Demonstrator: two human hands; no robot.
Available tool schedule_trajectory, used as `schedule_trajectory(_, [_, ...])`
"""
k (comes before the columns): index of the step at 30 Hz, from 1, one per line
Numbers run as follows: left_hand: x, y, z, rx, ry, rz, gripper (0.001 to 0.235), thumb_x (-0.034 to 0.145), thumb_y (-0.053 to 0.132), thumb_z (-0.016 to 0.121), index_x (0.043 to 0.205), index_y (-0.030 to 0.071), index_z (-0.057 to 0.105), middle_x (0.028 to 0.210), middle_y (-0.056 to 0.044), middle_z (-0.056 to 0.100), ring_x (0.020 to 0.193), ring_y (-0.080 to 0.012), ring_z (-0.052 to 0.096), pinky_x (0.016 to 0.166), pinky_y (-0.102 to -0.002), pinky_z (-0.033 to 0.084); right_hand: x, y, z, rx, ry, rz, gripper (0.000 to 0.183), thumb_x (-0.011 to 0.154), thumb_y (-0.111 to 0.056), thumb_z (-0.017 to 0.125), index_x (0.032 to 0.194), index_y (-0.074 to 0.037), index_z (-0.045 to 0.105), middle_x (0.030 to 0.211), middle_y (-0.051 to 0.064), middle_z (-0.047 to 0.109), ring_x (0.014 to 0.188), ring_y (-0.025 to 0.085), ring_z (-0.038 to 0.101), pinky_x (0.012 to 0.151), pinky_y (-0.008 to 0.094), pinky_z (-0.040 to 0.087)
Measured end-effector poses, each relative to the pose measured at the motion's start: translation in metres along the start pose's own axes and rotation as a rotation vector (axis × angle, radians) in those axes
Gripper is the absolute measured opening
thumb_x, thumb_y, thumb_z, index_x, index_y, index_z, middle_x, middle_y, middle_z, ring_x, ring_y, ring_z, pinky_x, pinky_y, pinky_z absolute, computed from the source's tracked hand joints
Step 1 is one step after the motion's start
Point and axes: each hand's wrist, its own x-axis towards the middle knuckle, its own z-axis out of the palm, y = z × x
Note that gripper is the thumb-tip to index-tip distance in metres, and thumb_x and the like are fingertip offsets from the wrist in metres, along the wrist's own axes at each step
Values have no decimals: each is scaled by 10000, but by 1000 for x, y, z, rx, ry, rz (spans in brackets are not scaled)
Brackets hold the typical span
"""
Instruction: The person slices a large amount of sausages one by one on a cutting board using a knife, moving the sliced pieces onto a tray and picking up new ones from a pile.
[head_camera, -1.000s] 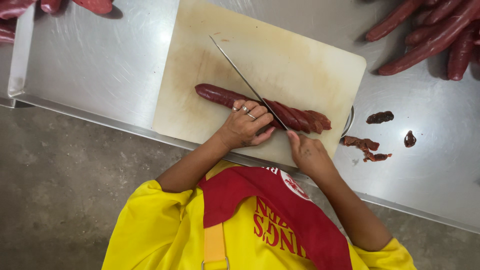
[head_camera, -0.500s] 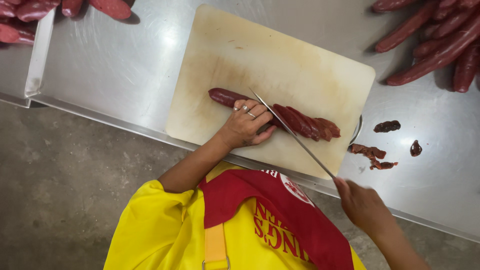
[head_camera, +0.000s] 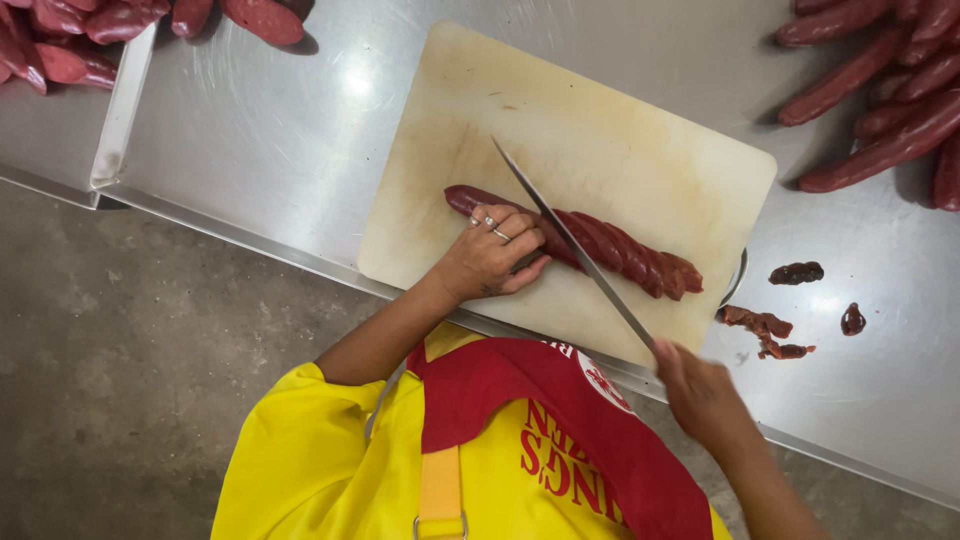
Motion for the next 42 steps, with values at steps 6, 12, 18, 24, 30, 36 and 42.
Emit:
schedule_trajectory(6, [0,-3,3,-30,-21,2,308,837,227,834,1040,83,653,1081,-76,604,1036,-264,590,868,-424,414,-26,52,-2,-232,20,-2,523,1054,-448,420,897,-40,707,642,216,693,649,445,695,639,534,537])
schedule_trajectory(12, [-4,-2,5,-45,-16,-35,294,829,218,835,1035,109,657,1075,-57,614,1042,-258,591,863,-416,418,90,-73,59,-71,182,-338,521,1085,-386,471,901,28,728,788,304,666,744,487,646,701,550,526])
schedule_trajectory(18, [-8,-6,-15,0,-15,-33,288,856,209,816,1075,107,658,1116,-61,617,1092,-269,581,928,-414,440,73,-105,33,-15,141,-358,630,1080,-485,397,855,17,702,802,297,673,786,489,635,764,546,518])
schedule_trajectory(24, [-9,-18,-25,29,10,-74,276,868,229,817,1051,109,649,1111,-68,609,1094,-279,575,938,-422,438,-32,-10,-3,-176,5,26,557,1029,-519,355,949,-75,683,708,230,726,706,449,717,693,530,558])
schedule_trajectory(30, [-11,-20,-23,23,11,-70,293,845,222,823,1054,96,660,1109,-71,621,1057,-275,586,906,-416,429,-21,2,4,-553,2,-163,455,1079,-427,409,963,-72,669,768,159,714,721,408,714,654,499,566])
schedule_trajectory(36, [-15,-19,-26,-6,-4,-80,280,837,207,836,1029,123,650,1075,-46,616,1045,-270,593,878,-415,427,90,-124,66,-175,260,-381,559,1077,-460,489,841,4,693,808,304,682,788,475,685,707,519,549])
schedule_trajectory(42, [-17,-16,-39,18,103,-148,318,816,119,806,1085,80,641,1115,-100,599,1069,-309,585,943,-435,464,70,-100,41,-47,94,-343,548,1101,-429,458,895,15,703,826,295,678,771,492,652,704,553,505])
